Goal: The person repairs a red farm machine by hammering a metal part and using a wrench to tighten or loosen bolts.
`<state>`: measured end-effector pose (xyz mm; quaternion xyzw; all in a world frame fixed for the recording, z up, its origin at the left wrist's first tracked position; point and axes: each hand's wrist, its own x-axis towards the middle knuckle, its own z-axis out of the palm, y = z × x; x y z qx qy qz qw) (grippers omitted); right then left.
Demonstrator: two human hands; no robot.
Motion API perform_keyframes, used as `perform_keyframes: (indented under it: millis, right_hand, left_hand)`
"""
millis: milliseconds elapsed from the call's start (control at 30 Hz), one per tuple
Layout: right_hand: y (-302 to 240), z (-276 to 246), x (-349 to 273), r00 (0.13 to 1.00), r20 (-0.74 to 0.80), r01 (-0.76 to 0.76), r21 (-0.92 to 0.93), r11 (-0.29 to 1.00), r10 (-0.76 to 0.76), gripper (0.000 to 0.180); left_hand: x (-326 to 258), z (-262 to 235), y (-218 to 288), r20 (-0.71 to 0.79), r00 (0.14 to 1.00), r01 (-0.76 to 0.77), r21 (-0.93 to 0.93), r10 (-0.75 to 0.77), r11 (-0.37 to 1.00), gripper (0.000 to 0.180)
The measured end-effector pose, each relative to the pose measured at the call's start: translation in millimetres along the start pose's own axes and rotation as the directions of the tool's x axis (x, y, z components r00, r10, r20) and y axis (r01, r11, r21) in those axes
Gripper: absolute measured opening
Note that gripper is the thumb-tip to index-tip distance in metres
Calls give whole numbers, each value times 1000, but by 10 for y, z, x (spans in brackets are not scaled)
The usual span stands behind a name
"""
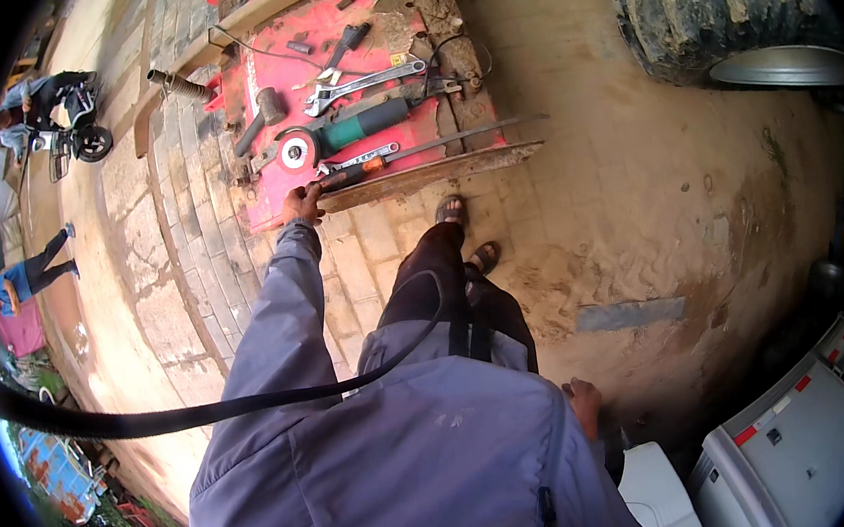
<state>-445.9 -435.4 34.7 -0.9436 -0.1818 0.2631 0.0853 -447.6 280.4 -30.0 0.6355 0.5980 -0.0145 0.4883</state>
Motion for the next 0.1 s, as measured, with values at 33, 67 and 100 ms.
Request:
perform_keyframes:
  millis: [33,67,100]
  right_hand:
    - [2,-82,100,1000,11,-12,38,999,12,20]
    - [6,-178,179,999,27,-23,74,997,21,20]
    - [35,-277,267,997,72,-35,123,992,26,21]
  left_hand:
    - [10,18,15,21,998,51,-23,-51,998,54]
    - [23,28,17,44,994,102,-44,-100,994,55]
    - [38,29,26,69,987,148,-65,-144,987,56]
